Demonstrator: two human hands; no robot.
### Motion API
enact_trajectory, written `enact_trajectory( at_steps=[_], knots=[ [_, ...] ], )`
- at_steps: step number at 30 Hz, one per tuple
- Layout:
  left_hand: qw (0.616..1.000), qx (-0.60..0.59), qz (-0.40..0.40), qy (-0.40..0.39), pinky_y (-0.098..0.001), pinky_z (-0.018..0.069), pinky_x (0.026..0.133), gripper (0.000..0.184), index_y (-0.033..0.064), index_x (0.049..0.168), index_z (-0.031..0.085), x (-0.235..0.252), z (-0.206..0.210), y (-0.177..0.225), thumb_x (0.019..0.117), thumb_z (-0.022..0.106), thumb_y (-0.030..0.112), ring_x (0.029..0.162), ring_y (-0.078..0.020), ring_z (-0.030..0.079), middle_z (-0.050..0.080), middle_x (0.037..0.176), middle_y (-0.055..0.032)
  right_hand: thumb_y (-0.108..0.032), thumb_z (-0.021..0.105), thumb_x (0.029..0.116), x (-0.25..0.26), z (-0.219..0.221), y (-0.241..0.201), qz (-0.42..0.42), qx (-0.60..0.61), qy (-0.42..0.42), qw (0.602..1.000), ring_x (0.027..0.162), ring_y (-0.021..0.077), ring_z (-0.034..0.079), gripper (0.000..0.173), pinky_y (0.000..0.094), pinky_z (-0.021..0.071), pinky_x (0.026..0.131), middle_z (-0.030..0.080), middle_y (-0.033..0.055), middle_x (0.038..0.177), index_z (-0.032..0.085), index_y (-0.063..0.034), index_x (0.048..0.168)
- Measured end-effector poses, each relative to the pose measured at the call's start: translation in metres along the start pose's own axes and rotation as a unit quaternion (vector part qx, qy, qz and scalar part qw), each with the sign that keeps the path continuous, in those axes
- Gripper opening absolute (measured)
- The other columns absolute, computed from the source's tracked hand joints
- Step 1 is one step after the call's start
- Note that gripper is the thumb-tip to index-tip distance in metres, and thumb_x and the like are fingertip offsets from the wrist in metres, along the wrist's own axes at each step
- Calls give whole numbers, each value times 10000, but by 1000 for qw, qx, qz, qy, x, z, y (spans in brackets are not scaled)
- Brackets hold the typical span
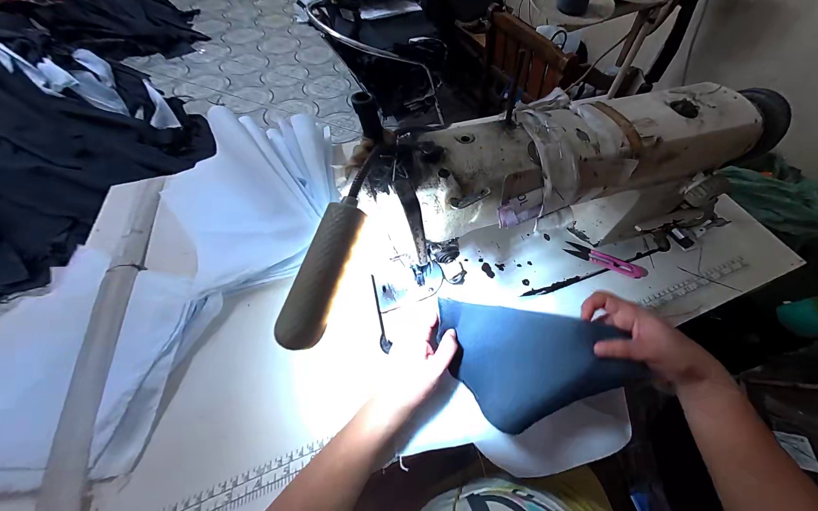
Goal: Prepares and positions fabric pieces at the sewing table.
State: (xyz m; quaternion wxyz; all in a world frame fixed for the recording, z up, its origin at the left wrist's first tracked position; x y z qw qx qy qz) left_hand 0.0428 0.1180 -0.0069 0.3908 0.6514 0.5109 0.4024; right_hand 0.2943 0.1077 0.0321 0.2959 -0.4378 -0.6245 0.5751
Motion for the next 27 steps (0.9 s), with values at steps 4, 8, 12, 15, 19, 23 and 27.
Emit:
enact_trajectory(
  at_steps=[4, 8, 12, 15, 19, 23, 27],
  knots=[
    [982, 183, 10, -42, -550, 536, 863, 328, -61, 1098, 706, 0, 12, 4, 902, 563, 159, 993, -338, 702, 720, 1009, -207, -83, 745, 888, 6, -43, 31, 82, -221, 181, 955, 932, 264, 684, 514, 441, 547, 864, 698, 195, 1067, 534, 47, 1338],
    [963, 254, 89, 3, -596, 525, 852, 313, -61, 1125, 674, 1, 11, 19, 865, 608, 99, 997, -425, 683, 701, 1034, -237, -172, 760, 901, 6, -47, 30, 69, -321, 229, 916, 785, 231, 592, 565, 394, 496, 733, 647, 158, 947, 536, 32, 1379],
    [951, 274, 136, 48, -567, 511, 954, 412, -28, 1274, 643, 1, 8, 19, 907, 557, 138, 1117, -398, 674, 703, 1197, -211, -319, 842, 822, 5, -55, 28, 19, -388, 225, 894, 1124, 457, 600, 716, 611, 482, 928, 615, 298, 1262, 583, 56, 1374],
    [946, 290, 137, 41, -585, 500, 966, 425, -2, 1284, 655, 2, 9, 19, 895, 573, 147, 1130, -395, 673, 710, 1213, -181, -277, 855, 810, 6, -53, 28, 22, -379, 196, 904, 1196, 480, 562, 477, 621, 455, 983, 601, 310, 1255, 699, 69, 1098],
    [956, 263, 122, 34, -599, 468, 988, 463, -11, 1306, 633, 5, 7, 12, 887, 578, 177, 1181, -405, 642, 688, 1259, -192, -97, 758, 881, 11, -42, 30, 51, -280, 136, 949, 930, 258, 646, 349, 409, 528, 833, 661, 216, 1062, 616, 94, 1137],
    [964, 243, 102, 34, -606, 447, 1002, 493, -9, 1338, 608, 6, 5, 4, 903, 562, 218, 1221, -390, 619, 666, 1302, -190, -35, 726, 877, 10, -45, 36, 46, -205, 155, 965, 806, 108, 650, 495, 270, 536, 742, 687, 120, 960, 510, 61, 1312],
    [955, 281, 74, 66, -647, 423, 944, 439, -22, 1345, 592, 9, -8, 6, 968, 492, 180, 1044, -380, 674, 708, 1112, -195, -39, 746, 863, 7, -46, 36, 41, -205, 181, 961, 755, 64, 626, 502, 226, 518, 700, 678, 80, 915, 517, 56, 1300]
  ],
)
Point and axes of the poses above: each hand's wrist, its own x-axis towards the middle knuckle, its own z-axis out of the palm, y = z × x, the point moved 10 cm from there along x, towards the middle knuckle
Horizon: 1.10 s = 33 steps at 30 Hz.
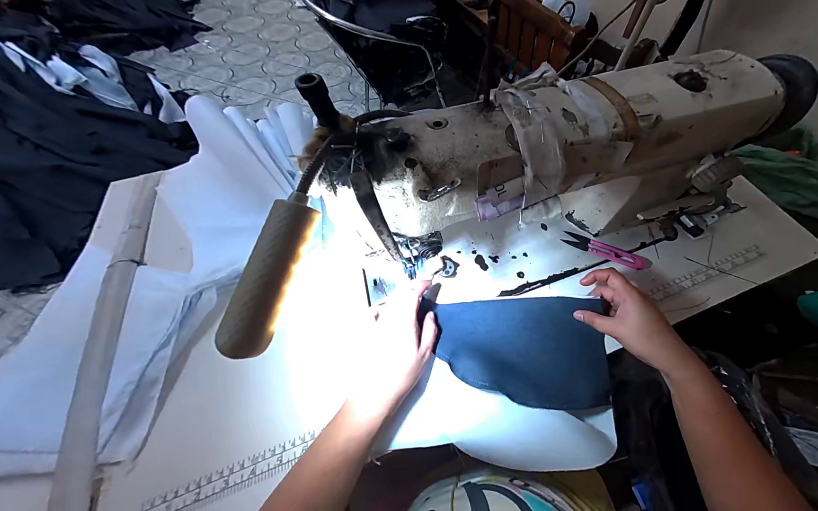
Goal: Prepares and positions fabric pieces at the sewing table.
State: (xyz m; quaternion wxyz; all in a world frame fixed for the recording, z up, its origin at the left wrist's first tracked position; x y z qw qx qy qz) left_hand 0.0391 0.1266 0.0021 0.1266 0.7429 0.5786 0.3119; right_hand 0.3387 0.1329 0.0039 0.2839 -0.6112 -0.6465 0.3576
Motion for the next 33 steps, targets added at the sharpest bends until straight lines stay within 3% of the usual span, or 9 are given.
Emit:
enact_trajectory(
  at_steps=[3, 14, 16, 20, 21, 25, 28, 31, 33],
  knots=[
    [998, 23, -45, -29, -625, 461, 882, 468, -42, 1398, 545, 3, -5, -5, 962, 535, 127, 861, -363, 676, 701, 937, -180, -33, 765, 847, -1, 0, 0, -2, 8, 18, 1000, 720, 41, 617, 503, 204, 512, 680, 676, 60, 872, 525, 56, 1280],
    [997, 20, -71, -20, -585, 449, 913, 531, -31, 1449, 497, 4, -6, -15, 958, 544, 166, 801, -278, 662, 679, 838, -98, -38, 779, 820, -1, 0, 2, 2, 0, 47, 999, 659, -2, 577, 515, 168, 483, 634, 652, 21, 809, 530, 50, 1263],
    [997, 26, -73, -25, -582, 448, 918, 463, -36, 1380, 561, 6, -6, -14, 957, 554, 151, 795, -282, 666, 686, 836, -107, -43, 780, 817, 0, 0, 2, 0, -1, 51, 999, 655, -3, 577, 513, 168, 482, 631, 654, 22, 808, 535, 46, 1258],
    [997, 79, -10, -1, -578, 492, 887, 202, 4, 965, 728, 6, -10, -4, 941, 601, 160, 886, -329, 714, 715, 895, -156, -59, 777, 814, -1, 0, 1, -20, -9, 55, 998, 661, 14, 580, 498, 184, 485, 636, 661, 41, 816, 551, 58, 1242],
    [995, 97, 18, -5, -580, 496, 891, 217, 8, 937, 733, 4, -10, 1, 951, 611, 186, 942, -349, 706, 711, 957, -168, -70, 772, 820, -2, 0, 0, -29, -11, 57, 998, 663, 17, 582, 466, 187, 487, 634, 663, 44, 821, 572, 51, 1222],
    [986, 130, 55, -91, -676, 409, 1034, 441, 8, 1180, 723, -9, -7, 9, 1016, 527, 367, 1243, -389, 625, 675, 1314, -157, -96, 696, 887, 4, 2, -10, -103, -59, 58, 991, 703, 45, 575, 158, 214, 470, 632, 723, 79, 938, 743, -15, 1014],
    [985, 124, 21, -120, -750, 259, 1100, 548, 45, 1386, 628, -8, -7, -3, 1034, 467, 434, 1370, -391, 530, 593, 1455, -140, -73, 647, 929, 23, 8, -27, -151, -127, 40, 980, 836, 247, 676, 172, 428, 543, 733, 716, 149, 952, 799, -63, 1009],
    [981, 128, -21, -144, -734, 183, 1150, 564, 54, 1461, 558, 1, -5, -15, 1052, 442, 426, 1426, -385, 465, 513, 1537, -135, -34, 629, 956, 44, 16, -38, -160, -157, 25, 974, 894, 339, 677, 196, 523, 534, 790, 703, 199, 973, 801, -59, 1047],
    [985, 121, -24, -119, -699, 229, 1150, 532, 36, 1423, 588, 5, -8, -15, 1041, 479, 390, 1396, -393, 495, 537, 1513, -144, -5, 625, 957, 53, 17, -41, -158, -159, 28, 974, 918, 355, 681, 197, 527, 537, 818, 705, 219, 1001, 798, -41, 1043]
  ],
)
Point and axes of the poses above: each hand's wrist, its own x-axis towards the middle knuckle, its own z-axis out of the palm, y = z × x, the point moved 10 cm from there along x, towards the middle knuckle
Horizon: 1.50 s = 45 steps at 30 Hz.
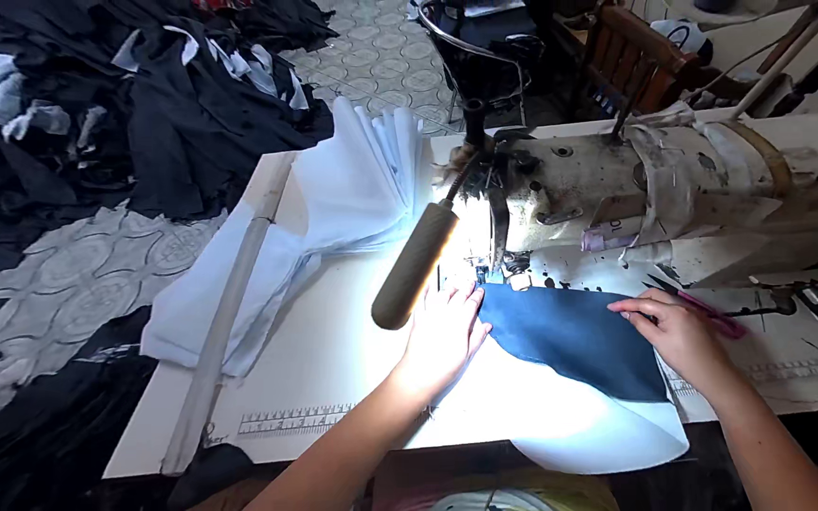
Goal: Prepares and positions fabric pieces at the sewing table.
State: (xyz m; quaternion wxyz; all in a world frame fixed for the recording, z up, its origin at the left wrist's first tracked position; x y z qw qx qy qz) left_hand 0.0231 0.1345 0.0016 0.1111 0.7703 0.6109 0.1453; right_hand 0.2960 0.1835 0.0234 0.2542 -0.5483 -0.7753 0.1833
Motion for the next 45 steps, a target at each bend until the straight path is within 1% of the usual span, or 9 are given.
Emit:
enact_trajectory(
  at_steps=[2, 9, 13, 18, 22, 25, 27, 31, 45],
  knots=[
    [999, -4, 12, 49, -691, 329, 1091, 477, 11, 1318, 646, 1, -6, 2, 1010, 534, 358, 1328, -413, 557, 595, 1444, -161, 1, 621, 956, 3, 0, 2, 0, 3, 8, 1000, 922, 356, 674, 198, 525, 530, 826, 698, 224, 1006, 796, -32, 1041],
    [997, -6, 18, 78, -673, 351, 1081, 438, 23, 1211, 680, 4, -7, 1, 968, 575, 373, 1285, -394, 593, 638, 1384, -151, 2, 618, 951, 1, 1, 4, -3, -4, 26, 1000, 904, 355, 673, 204, 520, 532, 828, 692, 228, 988, 801, -37, 1030],
    [999, -10, 0, -32, -654, 285, 1120, 624, -37, 1212, 650, 25, -13, -7, 936, 611, 521, 1258, -455, 551, 625, 1247, -265, -78, 657, 937, -5, -4, 3, -51, -22, 70, 996, 1037, 446, 645, 167, 584, 514, 903, 663, 279, 1164, 804, -59, 1012],
    [980, 1, 198, 21, -690, 373, 1026, 665, 32, 798, 692, 16, -19, 22, 1009, 373, 576, 972, -396, 674, 669, 893, -185, -530, 691, 838, -53, -8, -3, -109, -9, 4, 994, 1236, 455, 584, 435, 667, 429, 976, 625, 219, 1361, 806, -153, 1019],
    [957, -8, 283, 57, -553, 433, 1035, 688, 121, 754, 627, -15, -10, 56, 1025, 288, 655, 788, -269, 647, 591, 730, -68, -487, 669, 883, -85, -9, 7, -120, -7, 48, 992, 1158, 309, 642, 342, 521, 454, 1003, 695, 136, 1264, 806, -206, 1021],
    [962, -34, 246, 118, -432, 534, 816, 654, 52, 952, 682, -18, -13, 54, 1038, 340, 603, 835, -284, 664, 655, 860, -130, -332, 659, 937, -90, -15, 11, -127, 16, 109, 986, 1086, 194, 653, 200, 387, 432, 1034, 741, 77, 1100, 804, -198, 903],
    [969, -57, 215, 112, -431, 539, 844, 662, 55, 1169, 712, -18, -8, 50, 1041, 350, 594, 997, -291, 689, 715, 1102, -155, -322, 656, 943, -92, -15, 10, -137, 16, 119, 983, 1067, 158, 656, 196, 355, 407, 1062, 744, 52, 1037, 795, -196, 885],
    [973, -32, 209, 91, -470, 525, 866, 682, 96, 1067, 764, -23, 3, 52, 1032, 312, 606, 986, -297, 702, 748, 1102, -111, -321, 646, 948, -94, -15, 9, -153, 16, 112, 982, 1063, 135, 647, 196, 331, 380, 1089, 734, 42, 1006, 786, -195, 891],
    [992, -69, 98, 44, -803, 221, 1070, 563, 190, 1179, 770, -21, -3, 7, 1033, 384, 574, 1291, -386, 595, 686, 1341, -63, -234, 423, 1038, -114, 15, -36, -246, -40, 71, 966, 1311, 143, 562, 313, 371, 300, 1179, 733, -44, 1205, 734, -263, 1025]
  ],
)
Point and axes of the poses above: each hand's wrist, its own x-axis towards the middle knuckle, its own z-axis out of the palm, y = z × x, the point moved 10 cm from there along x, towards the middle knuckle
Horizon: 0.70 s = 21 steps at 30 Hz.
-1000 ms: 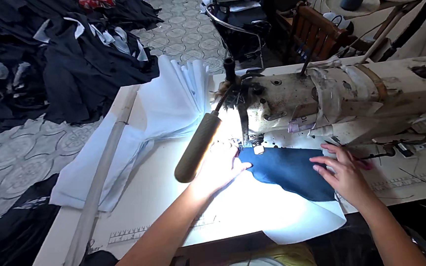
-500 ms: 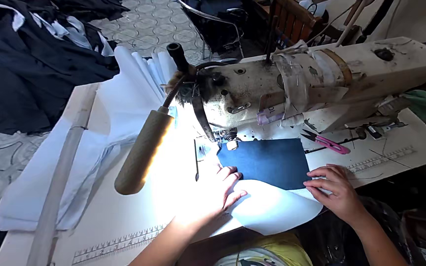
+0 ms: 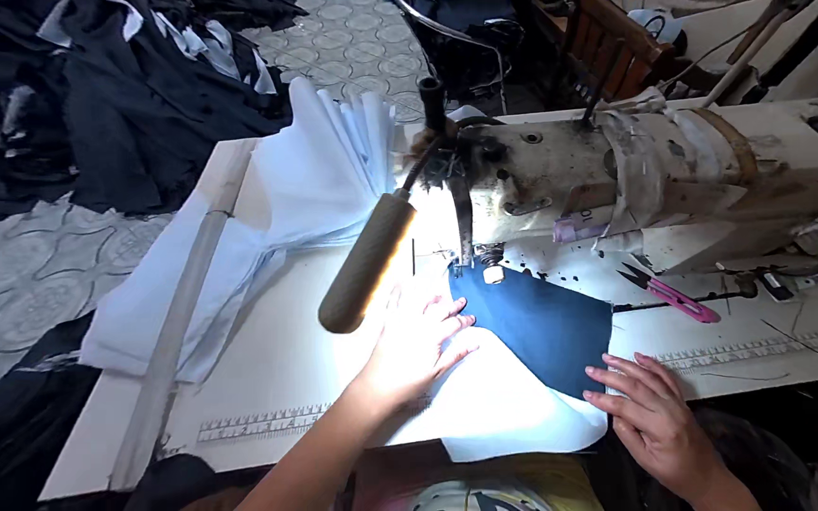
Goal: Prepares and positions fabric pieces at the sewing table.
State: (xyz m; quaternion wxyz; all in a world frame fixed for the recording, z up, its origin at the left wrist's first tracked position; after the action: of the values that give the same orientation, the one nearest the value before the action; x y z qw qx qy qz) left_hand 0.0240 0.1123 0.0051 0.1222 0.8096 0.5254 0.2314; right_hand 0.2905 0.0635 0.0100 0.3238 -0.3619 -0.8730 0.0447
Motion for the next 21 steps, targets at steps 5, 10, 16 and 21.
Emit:
enact_trajectory(
  at_steps=[5, 10, 16, 21],
  knots=[
    [998, -22, 60, -18, -559, 492, 1021, 597, 63, 1094, 771, -4, 4, 35, 1018, 434, 549, 1218, -390, 647, 721, 1239, -152, -188, 440, 998, 21, 25, -36, -38, 12, -14, 999, 1213, 147, 631, 306, 400, 330, 1157, 758, -28, 1106, 742, -237, 985],
    [995, -2, 104, -2, -455, 570, 898, 559, 90, 1011, 771, -26, 11, 72, 1018, 428, 531, 1087, -293, 710, 758, 1104, -91, -208, 464, 978, 53, 51, -59, -49, 6, -41, 998, 1116, 169, 688, 311, 457, 411, 1085, 769, -22, 1067, 774, -235, 981],
    [999, 40, 33, 10, -535, 566, 868, 350, 116, 1009, 777, -26, 3, 46, 1001, 524, 358, 1073, -293, 719, 759, 1121, -60, -163, 519, 940, 96, 74, -64, -60, 37, -103, 992, 1069, 229, 723, 298, 593, 444, 1038, 772, 30, 1083, 810, -157, 1007],
    [1000, 30, -4, 2, -628, 494, 949, 188, 170, 1007, 808, 1, -13, 9, 956, 628, 187, 1059, -290, 708, 755, 1121, -40, -103, 551, 944, 133, 91, -58, -48, 65, -184, 980, 1115, 288, 702, 279, 658, 366, 1092, 758, 83, 1114, 801, -109, 1068]
  ],
)
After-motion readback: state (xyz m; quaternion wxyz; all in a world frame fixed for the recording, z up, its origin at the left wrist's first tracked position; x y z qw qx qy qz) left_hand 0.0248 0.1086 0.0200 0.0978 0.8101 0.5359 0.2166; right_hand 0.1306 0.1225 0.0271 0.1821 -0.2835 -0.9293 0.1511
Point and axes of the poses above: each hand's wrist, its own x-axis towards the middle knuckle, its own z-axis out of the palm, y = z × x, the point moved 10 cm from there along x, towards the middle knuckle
